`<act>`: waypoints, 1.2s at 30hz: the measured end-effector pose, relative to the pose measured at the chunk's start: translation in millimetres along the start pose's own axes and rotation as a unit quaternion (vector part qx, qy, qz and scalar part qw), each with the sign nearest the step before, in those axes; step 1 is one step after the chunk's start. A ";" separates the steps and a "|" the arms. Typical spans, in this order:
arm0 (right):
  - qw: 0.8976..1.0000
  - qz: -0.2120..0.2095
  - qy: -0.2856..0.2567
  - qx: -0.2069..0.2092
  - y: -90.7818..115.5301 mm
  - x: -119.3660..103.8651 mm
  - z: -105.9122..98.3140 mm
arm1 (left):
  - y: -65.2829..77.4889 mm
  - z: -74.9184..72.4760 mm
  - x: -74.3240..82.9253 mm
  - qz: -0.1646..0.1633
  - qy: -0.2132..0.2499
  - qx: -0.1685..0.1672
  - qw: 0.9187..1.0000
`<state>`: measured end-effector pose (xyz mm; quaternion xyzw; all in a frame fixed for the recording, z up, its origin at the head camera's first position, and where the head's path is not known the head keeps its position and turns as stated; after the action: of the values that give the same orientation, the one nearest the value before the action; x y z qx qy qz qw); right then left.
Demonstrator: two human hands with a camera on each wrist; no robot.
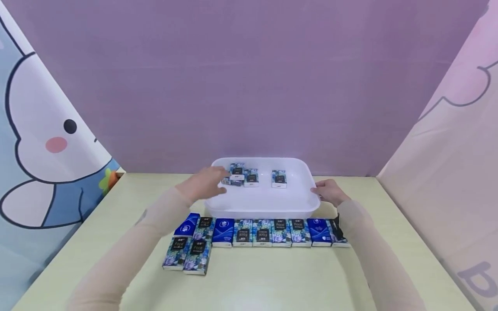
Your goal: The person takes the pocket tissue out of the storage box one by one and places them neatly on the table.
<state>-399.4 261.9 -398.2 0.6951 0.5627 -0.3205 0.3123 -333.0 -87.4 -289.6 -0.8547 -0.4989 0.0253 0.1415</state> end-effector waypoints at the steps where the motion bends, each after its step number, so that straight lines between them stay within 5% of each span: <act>1: 1.000 0.000 0.000 0.001 0.5 0.5 -0.6 | -10.0 4.0 -3.9 -0.006 0.010 -0.007 1.000; 6: 1.000 -0.003 -0.002 0.006 3.1 0.4 -1.0 | -50.4 23.3 -22.3 -0.017 0.034 -0.020 0.999; 11: 1.000 -0.002 -0.008 0.008 5.7 -1.1 6.1 | -71.6 38.0 -40.2 -0.038 0.027 -0.030 0.998; 18: 1.000 -0.005 -0.006 0.014 8.3 1.2 11.9 | -86.6 67.5 -59.3 -0.090 0.038 -0.038 0.995; 24: 1.000 0.003 0.001 0.024 12.1 4.3 8.0 | -100.1 93.4 -60.1 -0.115 0.035 -0.021 0.992; 36: 1.000 0.001 -0.002 0.022 27.9 4.9 8.5 | -97.3 111.2 -60.6 -0.158 0.079 -0.054 0.983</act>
<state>-372.0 253.2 -405.2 0.7016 0.5545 -0.3336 0.2984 -466.1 -70.4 -376.1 -0.7705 -0.6158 -0.0921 0.1366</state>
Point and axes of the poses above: each hand's wrist, its own y-axis away from the middle knuckle, its own z-axis out of the palm, x = y × z, the point moved 4 cm from there along -y, towards the middle knuckle, and after that the axes turned 15 degrees about x, right-handed, at the moved point
